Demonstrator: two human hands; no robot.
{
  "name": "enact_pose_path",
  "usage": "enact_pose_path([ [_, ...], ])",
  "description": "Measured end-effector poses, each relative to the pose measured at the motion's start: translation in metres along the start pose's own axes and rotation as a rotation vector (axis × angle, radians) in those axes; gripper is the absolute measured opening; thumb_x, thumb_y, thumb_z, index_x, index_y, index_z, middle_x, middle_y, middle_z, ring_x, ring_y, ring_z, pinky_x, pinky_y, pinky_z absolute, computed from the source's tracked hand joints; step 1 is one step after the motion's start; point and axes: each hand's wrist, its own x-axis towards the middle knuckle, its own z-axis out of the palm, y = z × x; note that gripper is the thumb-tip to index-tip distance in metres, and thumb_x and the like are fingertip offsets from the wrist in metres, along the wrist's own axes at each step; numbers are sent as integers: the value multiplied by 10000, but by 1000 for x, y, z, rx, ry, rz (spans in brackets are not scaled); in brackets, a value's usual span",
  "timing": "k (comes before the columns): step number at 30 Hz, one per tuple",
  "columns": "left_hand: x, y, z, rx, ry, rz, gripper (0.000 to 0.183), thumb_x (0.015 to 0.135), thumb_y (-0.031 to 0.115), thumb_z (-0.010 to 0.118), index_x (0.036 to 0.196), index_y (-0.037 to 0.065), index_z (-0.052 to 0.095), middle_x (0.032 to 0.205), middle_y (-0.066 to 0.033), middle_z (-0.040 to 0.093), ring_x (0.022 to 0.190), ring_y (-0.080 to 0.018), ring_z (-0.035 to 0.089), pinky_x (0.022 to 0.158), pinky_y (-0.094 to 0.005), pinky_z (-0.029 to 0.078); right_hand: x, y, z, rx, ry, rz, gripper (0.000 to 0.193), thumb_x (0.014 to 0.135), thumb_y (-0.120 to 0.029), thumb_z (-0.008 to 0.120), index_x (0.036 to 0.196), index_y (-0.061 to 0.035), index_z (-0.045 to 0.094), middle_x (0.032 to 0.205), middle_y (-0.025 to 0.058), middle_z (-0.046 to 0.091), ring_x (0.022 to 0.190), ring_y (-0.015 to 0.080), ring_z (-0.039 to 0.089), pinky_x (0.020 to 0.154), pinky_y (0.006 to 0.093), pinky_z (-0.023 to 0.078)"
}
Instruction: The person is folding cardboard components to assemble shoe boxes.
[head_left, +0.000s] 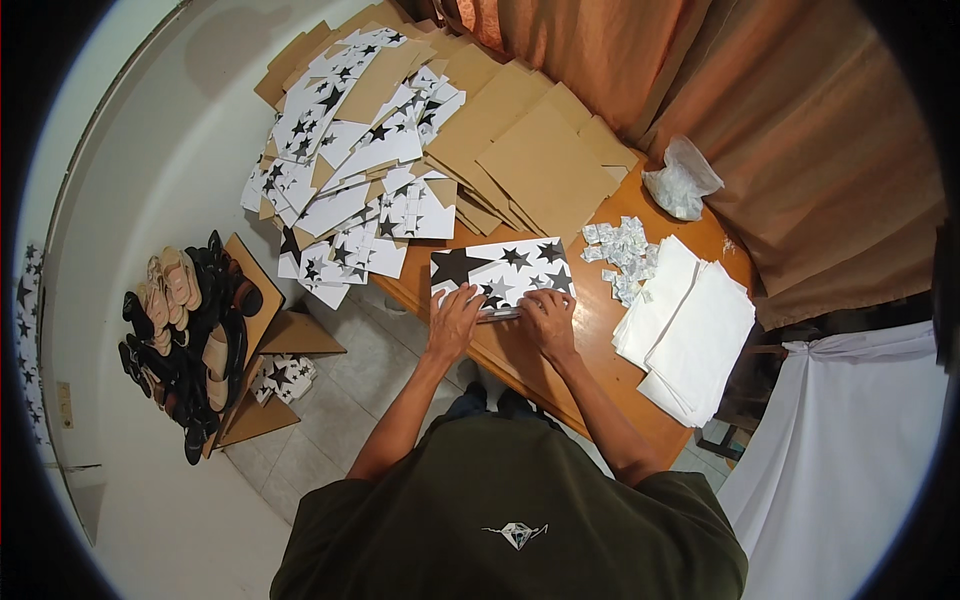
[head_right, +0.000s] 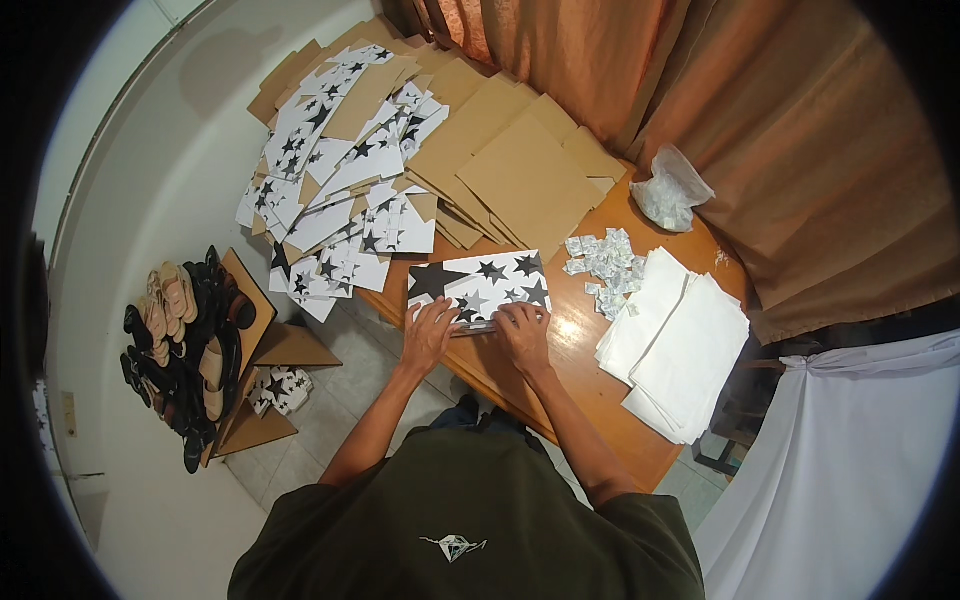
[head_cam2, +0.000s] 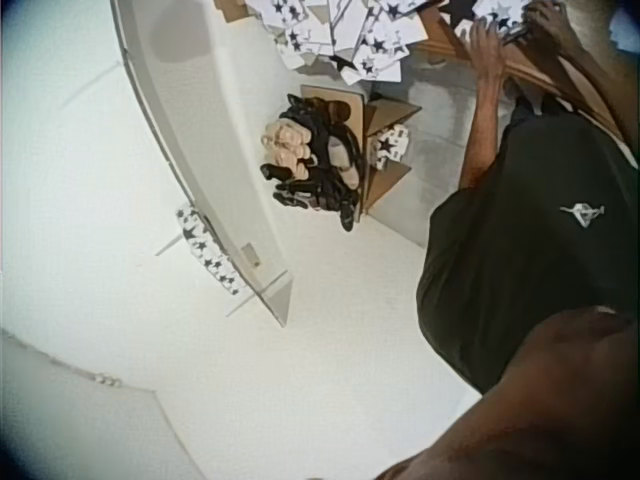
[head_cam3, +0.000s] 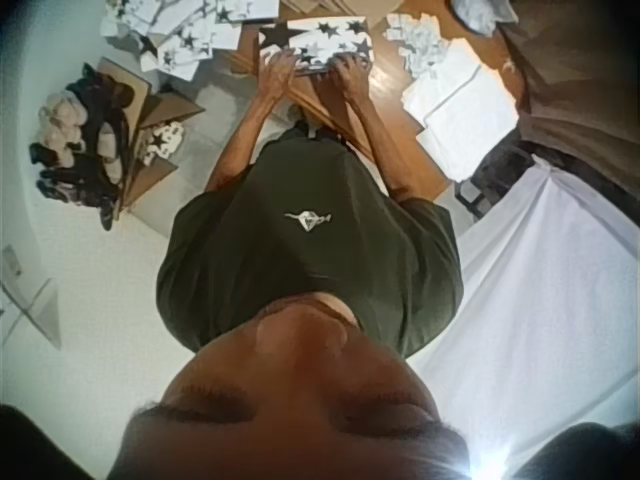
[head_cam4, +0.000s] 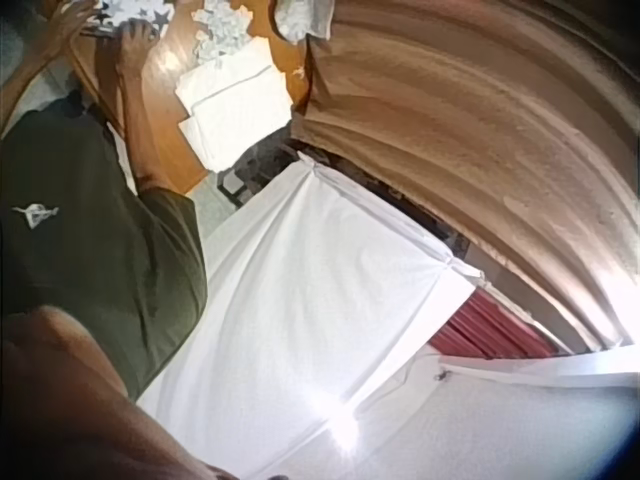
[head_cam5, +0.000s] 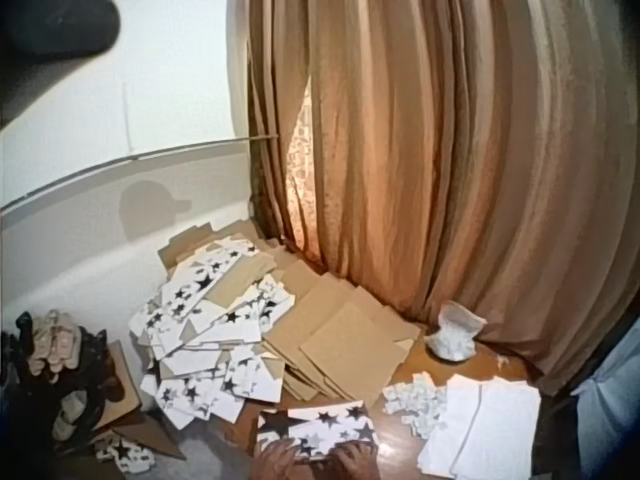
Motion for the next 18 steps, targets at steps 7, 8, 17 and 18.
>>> enact_pose_path([
  [7, 0, -1, 5, 12, -18, -8, 294, 885, 180, 730, 1167, 115, 677, 1291, -81, 650, 1261, -261, 573, 1074, -515, 349, -2, 7, 6, 13, -23, -26, 191, 817, -177, 754, 991, -144, 684, 1067, 1, 659, 1059, 220, 594, 958, 449, 376],
  [8, 0, -1, 7, 9, -17, -13, 295, 884, 180, 731, 1167, 115, 677, 1292, -81, 649, 1257, -261, 575, 1074, -516, 350, -1, 7, 6, 19, -33, -29, 202, 805, -174, 757, 990, -145, 680, 1065, 2, 659, 1058, 222, 594, 955, 450, 379],
  [17, 0, -4, 17, 45, 32, 12, 281, 905, 174, 705, 1173, 97, 678, 1297, -89, 647, 1252, -270, 581, 1096, -528, 344, 1, 6, 7, -8, 7, -70, 307, 723, -166, 781, 1000, -125, 655, 1062, 11, 653, 1066, 224, 596, 935, 453, 392],
  [18, 1, -4, 17, 50, 52, 19, 275, 908, 169, 700, 1172, 95, 678, 1295, -90, 648, 1254, -271, 582, 1100, -531, 343, 3, 7, 7, -8, 7, -71, 307, 723, -166, 781, 1000, -125, 655, 1062, 11, 653, 1066, 224, 596, 935, 453, 392],
])
